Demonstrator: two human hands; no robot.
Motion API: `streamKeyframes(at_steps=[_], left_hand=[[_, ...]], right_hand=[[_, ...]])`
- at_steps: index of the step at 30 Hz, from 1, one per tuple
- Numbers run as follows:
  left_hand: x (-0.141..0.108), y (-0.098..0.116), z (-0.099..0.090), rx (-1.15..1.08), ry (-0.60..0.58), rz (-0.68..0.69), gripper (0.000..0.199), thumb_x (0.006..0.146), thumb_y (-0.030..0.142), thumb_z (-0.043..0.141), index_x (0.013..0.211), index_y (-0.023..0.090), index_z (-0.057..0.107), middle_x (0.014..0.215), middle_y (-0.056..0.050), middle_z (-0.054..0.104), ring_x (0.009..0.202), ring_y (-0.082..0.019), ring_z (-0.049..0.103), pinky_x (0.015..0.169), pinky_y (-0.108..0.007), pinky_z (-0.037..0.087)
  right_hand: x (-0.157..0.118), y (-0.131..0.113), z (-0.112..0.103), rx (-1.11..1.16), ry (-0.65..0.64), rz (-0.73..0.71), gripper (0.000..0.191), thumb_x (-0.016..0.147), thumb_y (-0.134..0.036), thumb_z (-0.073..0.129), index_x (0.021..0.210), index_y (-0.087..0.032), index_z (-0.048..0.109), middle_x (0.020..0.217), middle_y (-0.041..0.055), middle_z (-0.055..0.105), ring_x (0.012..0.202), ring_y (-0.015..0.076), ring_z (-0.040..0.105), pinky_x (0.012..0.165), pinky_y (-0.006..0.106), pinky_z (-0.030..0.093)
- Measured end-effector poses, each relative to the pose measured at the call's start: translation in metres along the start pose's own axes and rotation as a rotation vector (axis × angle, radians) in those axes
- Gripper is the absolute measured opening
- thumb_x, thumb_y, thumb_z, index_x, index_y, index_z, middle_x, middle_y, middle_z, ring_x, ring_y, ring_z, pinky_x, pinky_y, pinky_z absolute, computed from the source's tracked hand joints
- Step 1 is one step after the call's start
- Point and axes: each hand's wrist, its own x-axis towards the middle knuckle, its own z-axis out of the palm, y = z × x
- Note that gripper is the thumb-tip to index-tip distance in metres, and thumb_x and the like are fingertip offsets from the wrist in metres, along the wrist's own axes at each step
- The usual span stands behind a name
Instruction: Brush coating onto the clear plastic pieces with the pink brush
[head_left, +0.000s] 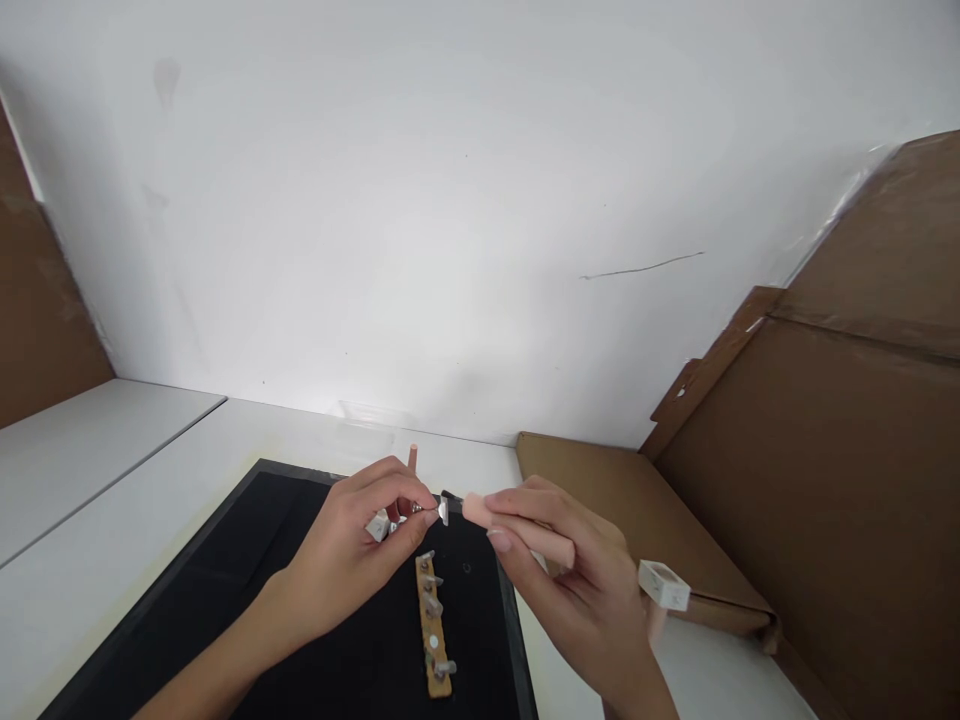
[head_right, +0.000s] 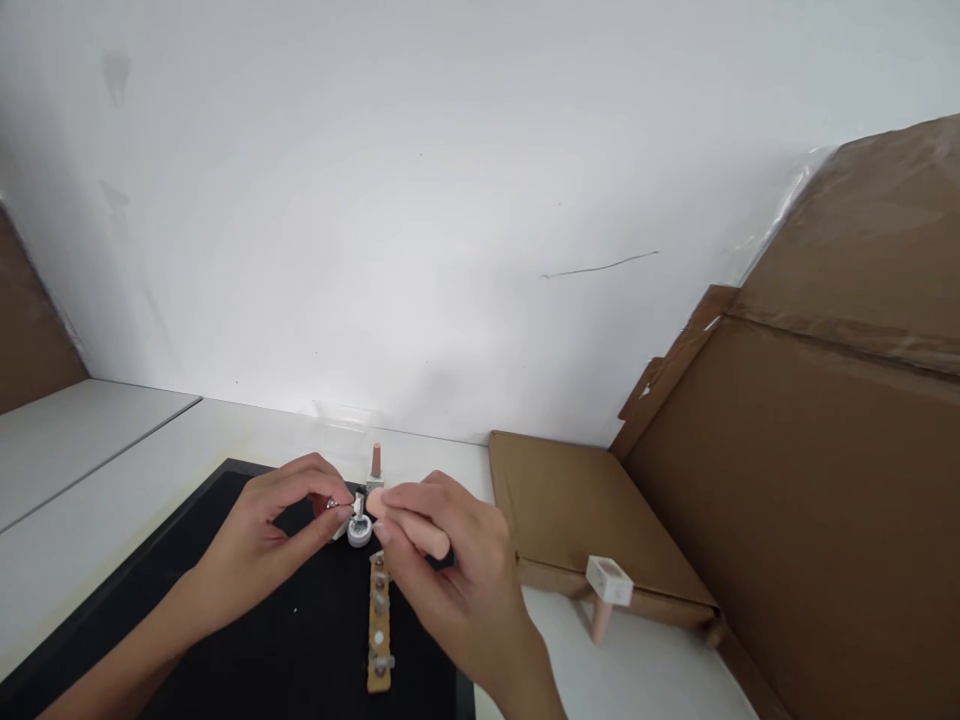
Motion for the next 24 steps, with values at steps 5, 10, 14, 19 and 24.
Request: streamKeyframes(at_steps=[5, 10, 14, 19, 24], left_hand=[[0.0008, 0.0030, -0.0006, 0.021, 0.014, 0.005, 0.012, 0.085, 0.007, 0.058, 0.082, 0.018, 0.062, 0.073, 0.002, 0.058, 0.063, -0.009, 0.053, 0.060, -0.018, 0.045], [0.0020, 0.0042, -0.0003, 0.032, 0.018, -0.012, 0.013, 0.084, 0.007, 0.058, 0.080, 0.018, 0.062, 0.073, 0.002, 0.058, 0.062, -0.008, 0.053, 0.061, -0.018, 0.045], [0.0027, 0.0045, 0.0003, 0.030, 0.025, -0.019, 0.013, 0.084, 0.007, 0.059, 0.080, 0.019, 0.062, 0.072, 0.003, 0.058, 0.062, -0.008, 0.053, 0.061, -0.017, 0.045], [0.0028, 0.0048, 0.0007, 0.029, 0.039, -0.008, 0.013, 0.083, 0.007, 0.058, 0.079, 0.018, 0.062, 0.071, 0.003, 0.058, 0.061, -0.008, 0.053, 0.060, -0.017, 0.046], [0.0027, 0.0044, 0.0007, 0.030, 0.045, -0.005, 0.013, 0.083, 0.007, 0.059, 0.079, 0.018, 0.063, 0.071, 0.002, 0.059, 0.061, -0.009, 0.054, 0.059, -0.018, 0.046]], right_hand=[[-0.0007, 0.0007, 0.0005, -0.008, -0.064, 0.017, 0.013, 0.086, -0.010, 0.058, 0.092, -0.021, 0.061, 0.068, -0.0014, 0.062, 0.055, 0.0101, 0.056, 0.050, 0.020, 0.044], [-0.0024, 0.0023, -0.0014, -0.014, -0.117, 0.030, 0.011, 0.088, -0.013, 0.058, 0.093, -0.022, 0.060, 0.070, -0.0007, 0.064, 0.056, 0.0105, 0.056, 0.051, 0.021, 0.043], [-0.0024, 0.0025, -0.0021, -0.009, -0.130, 0.032, 0.011, 0.088, -0.012, 0.057, 0.091, -0.022, 0.059, 0.067, -0.0017, 0.061, 0.054, 0.0102, 0.053, 0.050, 0.021, 0.041], [-0.0017, 0.0005, -0.0030, -0.013, -0.139, 0.025, 0.013, 0.086, -0.010, 0.056, 0.089, -0.022, 0.059, 0.064, -0.0032, 0.058, 0.052, 0.0093, 0.049, 0.048, 0.021, 0.038], [0.0000, 0.0000, -0.0028, -0.014, -0.157, 0.029, 0.012, 0.085, -0.009, 0.055, 0.087, -0.021, 0.060, 0.064, -0.0023, 0.059, 0.052, 0.0097, 0.049, 0.048, 0.022, 0.038]])
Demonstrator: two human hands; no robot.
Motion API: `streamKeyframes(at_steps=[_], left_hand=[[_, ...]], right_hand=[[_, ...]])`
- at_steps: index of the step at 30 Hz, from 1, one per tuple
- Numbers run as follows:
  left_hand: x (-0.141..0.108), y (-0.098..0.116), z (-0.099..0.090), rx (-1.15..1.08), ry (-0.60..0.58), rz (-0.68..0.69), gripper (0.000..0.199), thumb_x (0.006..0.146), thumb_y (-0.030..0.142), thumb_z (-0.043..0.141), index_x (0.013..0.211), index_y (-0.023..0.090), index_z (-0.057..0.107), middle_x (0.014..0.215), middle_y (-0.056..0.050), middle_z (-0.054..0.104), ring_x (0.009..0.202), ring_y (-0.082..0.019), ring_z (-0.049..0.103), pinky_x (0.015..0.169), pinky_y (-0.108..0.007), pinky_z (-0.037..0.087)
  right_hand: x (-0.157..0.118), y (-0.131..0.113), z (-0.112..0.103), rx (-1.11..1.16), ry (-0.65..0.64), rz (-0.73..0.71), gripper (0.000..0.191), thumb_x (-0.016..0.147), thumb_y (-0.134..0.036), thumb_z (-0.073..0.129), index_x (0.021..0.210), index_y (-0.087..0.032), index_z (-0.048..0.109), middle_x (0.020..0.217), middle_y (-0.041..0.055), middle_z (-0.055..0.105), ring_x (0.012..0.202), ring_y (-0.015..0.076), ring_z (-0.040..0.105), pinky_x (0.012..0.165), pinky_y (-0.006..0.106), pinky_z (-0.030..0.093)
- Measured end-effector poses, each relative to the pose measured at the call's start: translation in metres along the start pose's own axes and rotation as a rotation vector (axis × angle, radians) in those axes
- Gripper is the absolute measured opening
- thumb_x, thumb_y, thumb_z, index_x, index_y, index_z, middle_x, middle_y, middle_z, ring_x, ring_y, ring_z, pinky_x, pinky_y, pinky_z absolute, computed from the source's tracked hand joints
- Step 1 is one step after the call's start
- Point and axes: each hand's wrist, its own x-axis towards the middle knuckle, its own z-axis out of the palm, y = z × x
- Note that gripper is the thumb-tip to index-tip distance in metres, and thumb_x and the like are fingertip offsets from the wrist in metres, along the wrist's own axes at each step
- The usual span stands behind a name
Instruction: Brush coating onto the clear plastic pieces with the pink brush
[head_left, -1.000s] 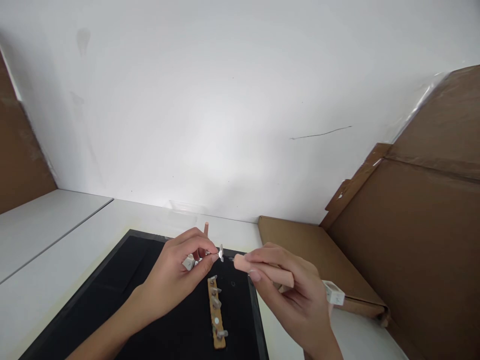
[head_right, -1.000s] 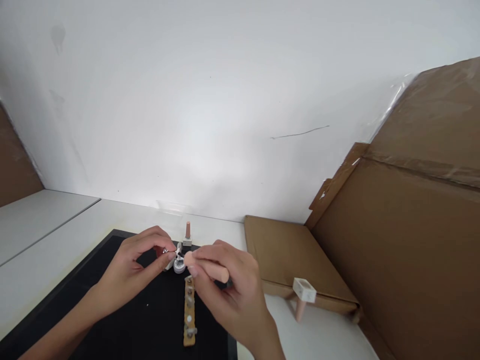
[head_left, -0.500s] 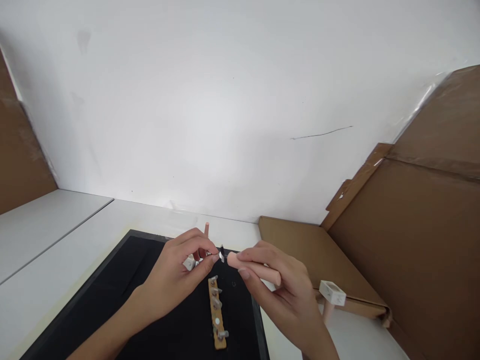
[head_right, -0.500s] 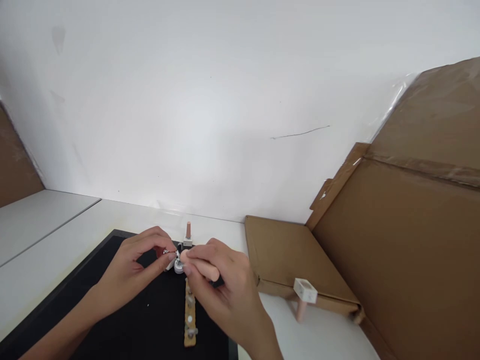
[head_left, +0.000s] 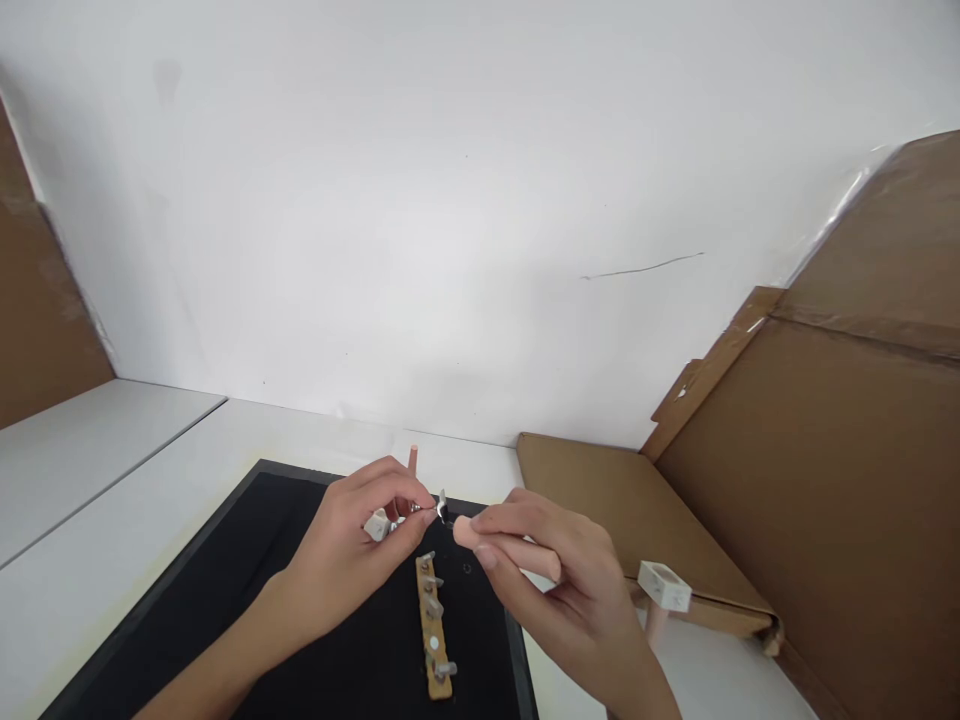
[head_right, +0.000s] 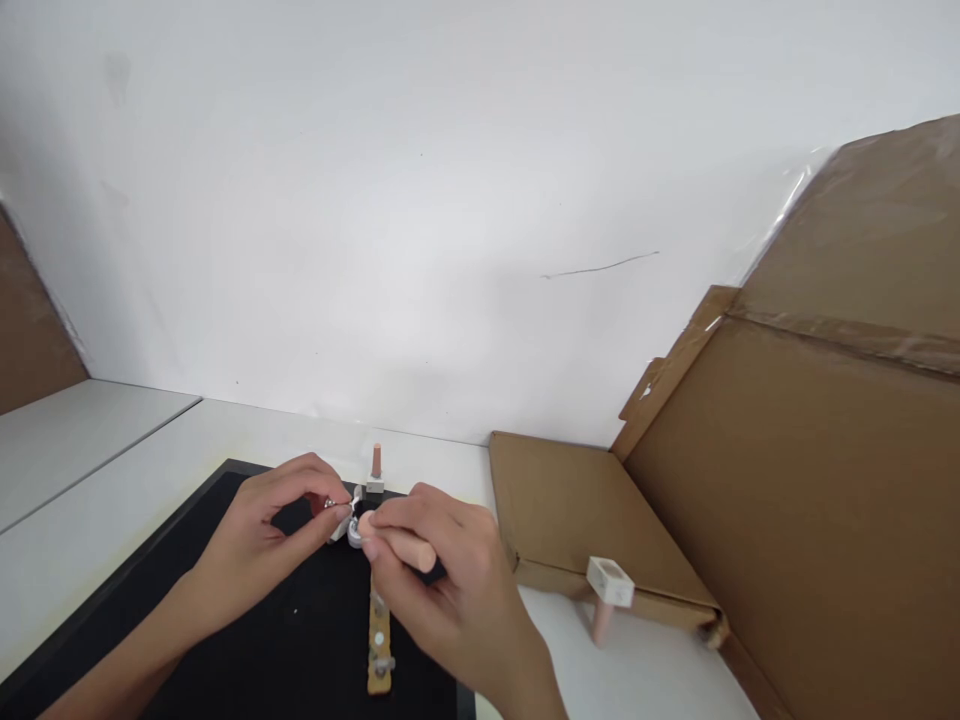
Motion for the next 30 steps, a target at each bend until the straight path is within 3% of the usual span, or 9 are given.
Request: streamKeyframes(at_steps=[15, 25, 30], left_hand=[[0.0013, -0.0017, -0.0015, -0.022, 0.004, 0.001, 0.013, 0.084, 0.007, 0.058, 0.081, 0.019, 0.062, 0.073, 0.001, 0.061, 0.061, -0.010, 0.054, 0.058, -0.020, 0.046], [-0.0030, -0.0052, -0.0039, -0.043, -0.031, -0.021, 0.012, 0.088, 0.011, 0.054, 0.085, 0.020, 0.061, 0.078, 0.000, 0.059, 0.067, -0.011, 0.055, 0.062, -0.022, 0.046], [-0.0019, -0.0035, -0.0043, -0.034, -0.025, -0.003, 0.014, 0.089, 0.009, 0.052, 0.083, 0.020, 0.060, 0.078, -0.001, 0.059, 0.068, -0.012, 0.055, 0.063, -0.023, 0.046]], right_hand=[[0.0004, -0.0034, -0.0029, 0.024, -0.009, -0.004, 0.013, 0.084, -0.009, 0.055, 0.081, -0.022, 0.058, 0.059, -0.0029, 0.059, 0.048, 0.0109, 0.050, 0.046, 0.023, 0.038], [-0.0001, -0.0044, 0.0045, 0.006, 0.184, 0.024, 0.012, 0.086, -0.011, 0.057, 0.090, -0.021, 0.060, 0.063, -0.0022, 0.056, 0.050, 0.0113, 0.051, 0.044, 0.022, 0.040], [-0.0014, -0.0016, 0.0063, 0.032, 0.166, 0.028, 0.011, 0.086, -0.012, 0.058, 0.091, -0.021, 0.061, 0.066, -0.0012, 0.058, 0.053, 0.0123, 0.052, 0.045, 0.022, 0.042]])
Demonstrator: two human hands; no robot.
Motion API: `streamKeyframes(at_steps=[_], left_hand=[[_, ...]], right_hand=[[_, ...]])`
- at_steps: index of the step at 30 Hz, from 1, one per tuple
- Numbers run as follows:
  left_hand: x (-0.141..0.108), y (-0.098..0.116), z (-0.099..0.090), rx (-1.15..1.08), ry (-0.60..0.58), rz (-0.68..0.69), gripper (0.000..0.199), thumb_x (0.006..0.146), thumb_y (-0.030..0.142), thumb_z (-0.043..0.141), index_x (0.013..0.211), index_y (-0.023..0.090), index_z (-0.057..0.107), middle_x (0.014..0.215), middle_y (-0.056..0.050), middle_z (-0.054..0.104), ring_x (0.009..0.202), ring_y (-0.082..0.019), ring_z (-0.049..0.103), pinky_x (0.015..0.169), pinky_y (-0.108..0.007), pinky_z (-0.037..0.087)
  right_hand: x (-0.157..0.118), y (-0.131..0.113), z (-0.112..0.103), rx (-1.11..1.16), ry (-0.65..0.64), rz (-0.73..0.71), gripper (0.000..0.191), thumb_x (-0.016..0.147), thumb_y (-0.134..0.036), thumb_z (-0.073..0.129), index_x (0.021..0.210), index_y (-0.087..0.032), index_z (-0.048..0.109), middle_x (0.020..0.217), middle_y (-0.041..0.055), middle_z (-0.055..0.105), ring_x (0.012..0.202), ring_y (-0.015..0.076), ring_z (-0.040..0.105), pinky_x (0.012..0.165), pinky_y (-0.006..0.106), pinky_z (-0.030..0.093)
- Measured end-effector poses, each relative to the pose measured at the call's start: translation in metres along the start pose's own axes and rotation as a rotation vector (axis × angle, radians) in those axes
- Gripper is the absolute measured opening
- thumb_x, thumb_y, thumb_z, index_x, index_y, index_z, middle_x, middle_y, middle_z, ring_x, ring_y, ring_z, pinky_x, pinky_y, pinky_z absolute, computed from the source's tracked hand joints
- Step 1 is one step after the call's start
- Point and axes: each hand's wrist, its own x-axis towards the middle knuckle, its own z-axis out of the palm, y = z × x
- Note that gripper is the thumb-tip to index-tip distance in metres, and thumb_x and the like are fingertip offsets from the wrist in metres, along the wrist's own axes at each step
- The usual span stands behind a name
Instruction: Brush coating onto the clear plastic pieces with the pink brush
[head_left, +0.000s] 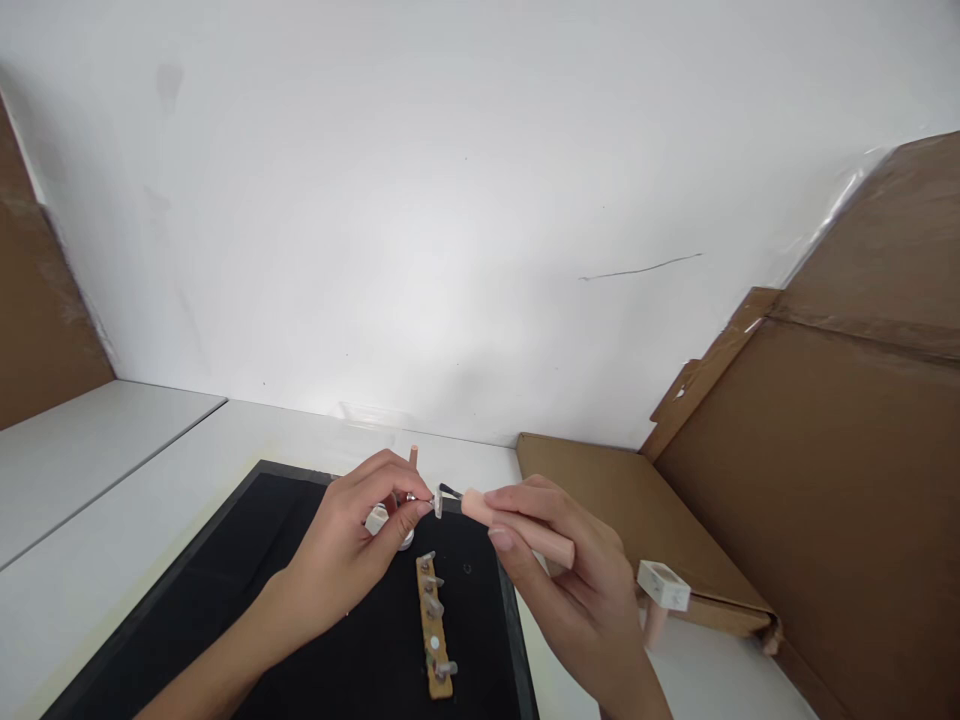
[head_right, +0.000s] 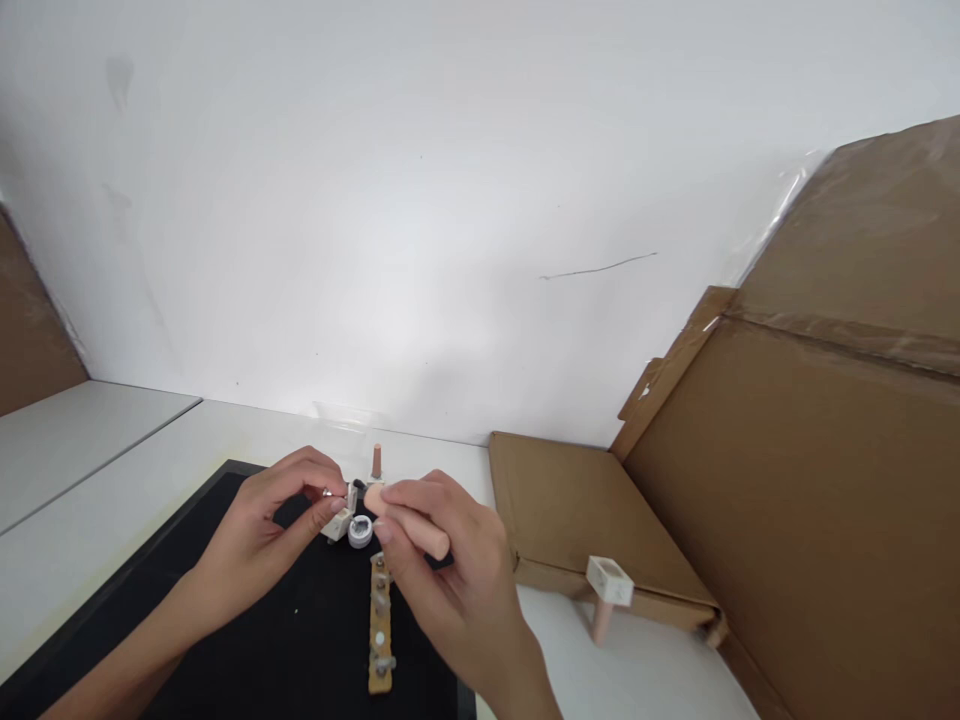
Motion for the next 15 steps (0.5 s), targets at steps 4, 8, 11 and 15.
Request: streamKeyframes(at_steps=[4, 8, 11, 15], left_hand=[[0.0019, 0.0013, 0.0001, 0.012, 0.016, 0.014, 0.015, 0.089, 0.009, 0.052, 0.082, 0.020, 0.060, 0.076, 0.000, 0.059, 0.066, -0.012, 0.055, 0.063, -0.023, 0.046], [0.0021, 0.0003, 0.0009, 0.005, 0.023, 0.028, 0.014, 0.088, 0.009, 0.053, 0.084, 0.020, 0.061, 0.077, 0.000, 0.061, 0.066, -0.012, 0.056, 0.060, -0.023, 0.046], [0.0015, -0.0007, 0.0015, -0.007, 0.030, 0.028, 0.013, 0.088, 0.010, 0.054, 0.089, 0.021, 0.061, 0.080, 0.000, 0.063, 0.068, -0.012, 0.058, 0.062, -0.023, 0.047], [0.0018, 0.0009, 0.0015, -0.019, 0.011, 0.014, 0.015, 0.089, 0.010, 0.053, 0.093, 0.021, 0.063, 0.082, -0.001, 0.062, 0.071, -0.012, 0.058, 0.062, -0.023, 0.047]], right_hand=[[0.0019, -0.0007, -0.0004, 0.015, -0.023, -0.023, 0.014, 0.085, -0.011, 0.058, 0.092, -0.022, 0.061, 0.066, -0.0013, 0.059, 0.053, 0.0125, 0.053, 0.046, 0.023, 0.042], [0.0014, -0.0013, -0.0009, 0.023, -0.060, -0.018, 0.014, 0.086, -0.012, 0.058, 0.094, -0.022, 0.061, 0.066, -0.0018, 0.058, 0.053, 0.0123, 0.053, 0.048, 0.023, 0.043], [0.0008, -0.0011, -0.0009, 0.027, -0.079, -0.022, 0.016, 0.086, -0.011, 0.057, 0.097, -0.023, 0.060, 0.066, -0.0025, 0.057, 0.053, 0.0120, 0.052, 0.049, 0.022, 0.042], [0.0014, -0.0023, -0.0004, 0.021, -0.092, -0.024, 0.017, 0.087, -0.011, 0.055, 0.098, -0.024, 0.059, 0.066, -0.0026, 0.055, 0.052, 0.0123, 0.050, 0.048, 0.023, 0.041]])
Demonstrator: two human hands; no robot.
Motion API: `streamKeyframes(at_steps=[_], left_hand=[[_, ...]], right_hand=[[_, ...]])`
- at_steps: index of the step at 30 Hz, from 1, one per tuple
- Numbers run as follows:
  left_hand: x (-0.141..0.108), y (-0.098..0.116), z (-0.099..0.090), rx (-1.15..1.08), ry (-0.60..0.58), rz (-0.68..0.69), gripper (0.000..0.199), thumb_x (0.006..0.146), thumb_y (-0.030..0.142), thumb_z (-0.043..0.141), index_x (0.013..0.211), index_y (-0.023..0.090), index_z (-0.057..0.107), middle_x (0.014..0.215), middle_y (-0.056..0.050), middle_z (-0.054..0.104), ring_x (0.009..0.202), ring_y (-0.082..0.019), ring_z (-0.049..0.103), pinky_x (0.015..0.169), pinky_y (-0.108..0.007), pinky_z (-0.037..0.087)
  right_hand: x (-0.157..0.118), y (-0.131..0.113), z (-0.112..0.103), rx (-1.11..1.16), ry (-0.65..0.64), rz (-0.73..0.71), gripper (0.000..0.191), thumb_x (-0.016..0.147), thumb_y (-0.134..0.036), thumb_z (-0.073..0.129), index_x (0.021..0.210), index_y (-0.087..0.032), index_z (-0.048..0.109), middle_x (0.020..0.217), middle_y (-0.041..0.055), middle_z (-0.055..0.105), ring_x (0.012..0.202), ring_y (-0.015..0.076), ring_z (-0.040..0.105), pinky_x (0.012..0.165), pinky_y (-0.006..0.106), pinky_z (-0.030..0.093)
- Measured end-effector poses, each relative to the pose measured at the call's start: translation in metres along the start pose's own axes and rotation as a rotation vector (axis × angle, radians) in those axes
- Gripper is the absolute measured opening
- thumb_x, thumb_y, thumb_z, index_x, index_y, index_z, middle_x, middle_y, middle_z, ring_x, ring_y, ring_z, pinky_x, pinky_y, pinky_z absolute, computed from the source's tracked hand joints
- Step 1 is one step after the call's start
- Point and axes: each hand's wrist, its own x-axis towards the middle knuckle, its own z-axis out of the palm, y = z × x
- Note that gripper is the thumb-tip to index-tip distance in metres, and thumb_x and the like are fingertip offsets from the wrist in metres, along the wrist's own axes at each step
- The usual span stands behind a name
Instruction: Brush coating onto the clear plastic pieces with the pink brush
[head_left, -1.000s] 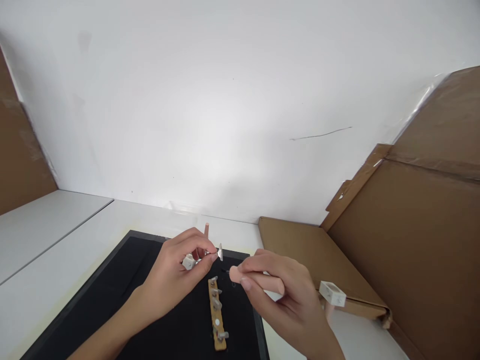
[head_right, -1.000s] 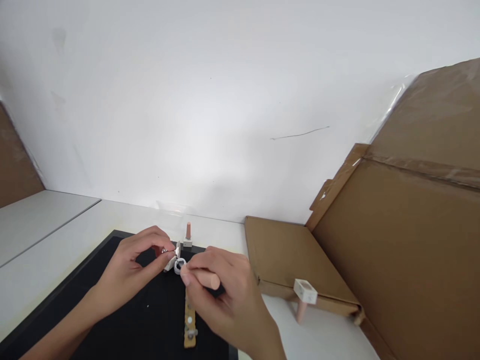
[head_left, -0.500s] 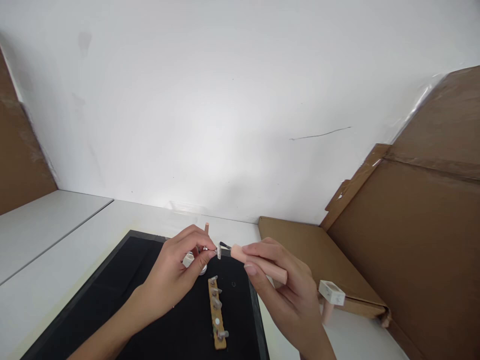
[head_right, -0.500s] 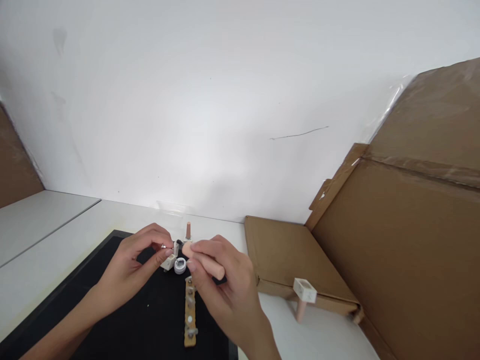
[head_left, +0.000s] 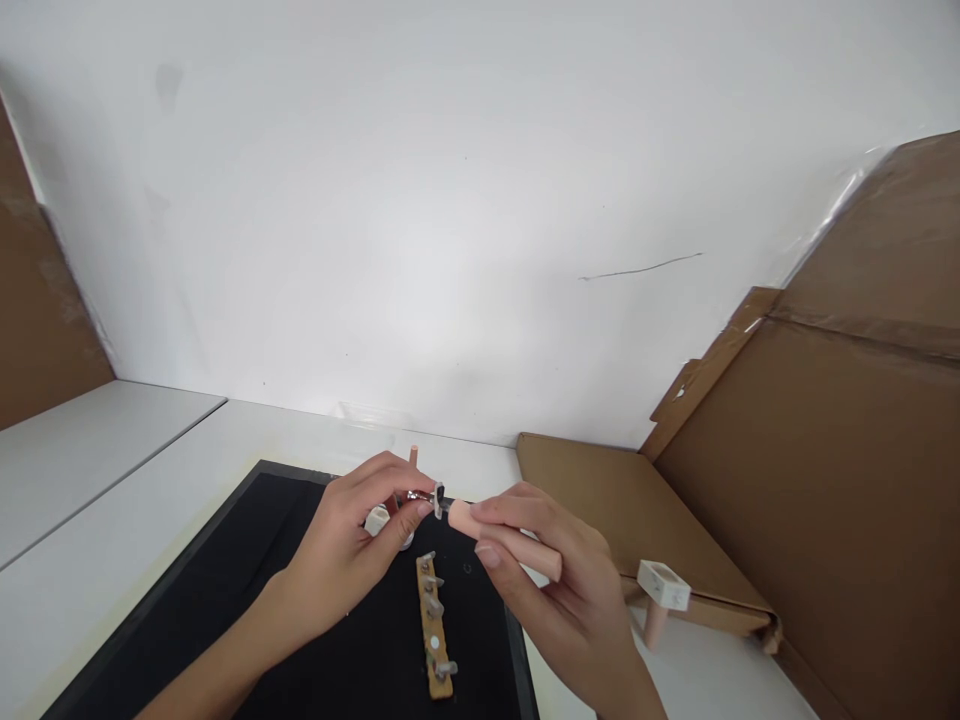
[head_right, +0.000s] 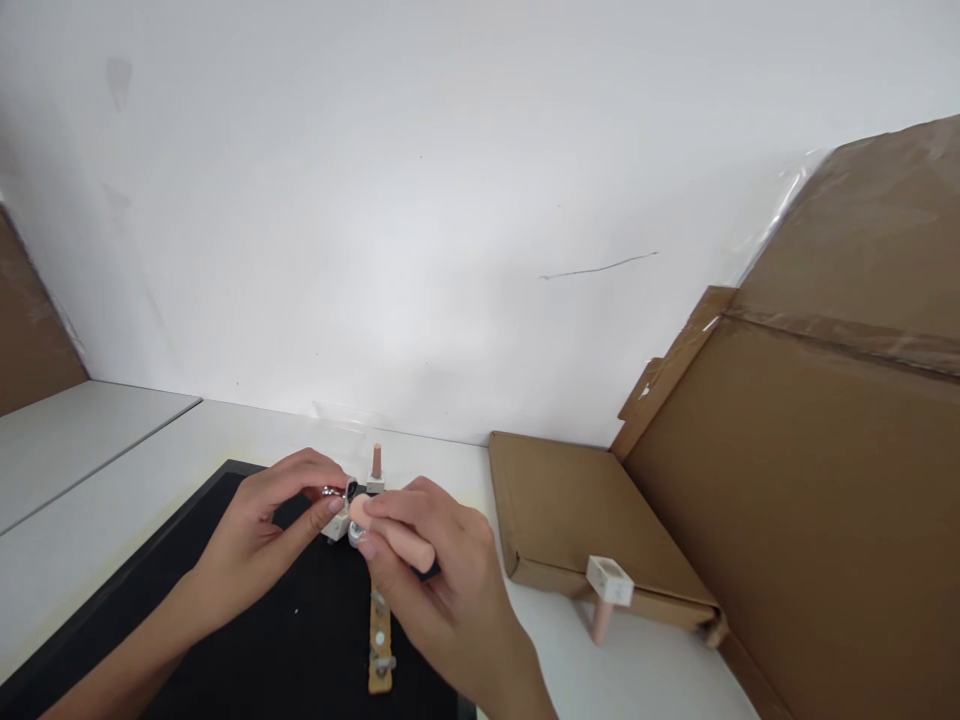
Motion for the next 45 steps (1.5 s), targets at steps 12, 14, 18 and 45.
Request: streamKeyframes(at_steps=[12, 14, 18, 45], left_hand=[[0.0000, 0.0002, 0.0003, -0.020, 0.034, -0.009, 0.016, 0.089, 0.009, 0.054, 0.086, 0.021, 0.063, 0.089, -0.002, 0.059, 0.076, -0.012, 0.060, 0.063, -0.022, 0.048], [-0.0011, -0.0008, -0.0001, -0.032, 0.033, -0.024, 0.016, 0.089, 0.010, 0.055, 0.087, 0.022, 0.064, 0.090, -0.001, 0.059, 0.076, -0.012, 0.060, 0.063, -0.022, 0.049], [-0.0019, -0.0017, -0.0009, -0.087, 0.036, -0.059, 0.016, 0.089, 0.011, 0.055, 0.089, 0.023, 0.065, 0.092, -0.001, 0.057, 0.076, -0.012, 0.059, 0.063, -0.022, 0.049], [-0.0032, -0.0046, -0.0068, -0.272, 0.065, -0.141, 0.019, 0.088, 0.011, 0.059, 0.088, 0.028, 0.068, 0.094, 0.002, 0.055, 0.077, -0.008, 0.056, 0.064, -0.017, 0.047]], right_hand=[[0.0013, -0.0005, -0.0008, 0.000, -0.017, -0.003, 0.016, 0.086, -0.012, 0.056, 0.097, -0.023, 0.060, 0.069, -0.0006, 0.061, 0.053, 0.0130, 0.055, 0.048, 0.024, 0.045], [0.0011, -0.0005, -0.0008, 0.004, -0.018, -0.001, 0.017, 0.086, -0.011, 0.056, 0.097, -0.023, 0.060, 0.070, -0.0006, 0.061, 0.054, 0.0128, 0.055, 0.048, 0.024, 0.046], [0.0017, -0.0015, -0.0011, 0.014, -0.014, -0.010, 0.019, 0.085, -0.008, 0.055, 0.096, -0.023, 0.060, 0.070, -0.0008, 0.061, 0.054, 0.0121, 0.055, 0.048, 0.023, 0.045], [-0.0003, 0.0018, -0.0040, -0.004, 0.084, -0.049, 0.018, 0.087, -0.008, 0.055, 0.097, -0.022, 0.058, 0.068, -0.0031, 0.056, 0.057, 0.0102, 0.050, 0.050, 0.021, 0.039]])
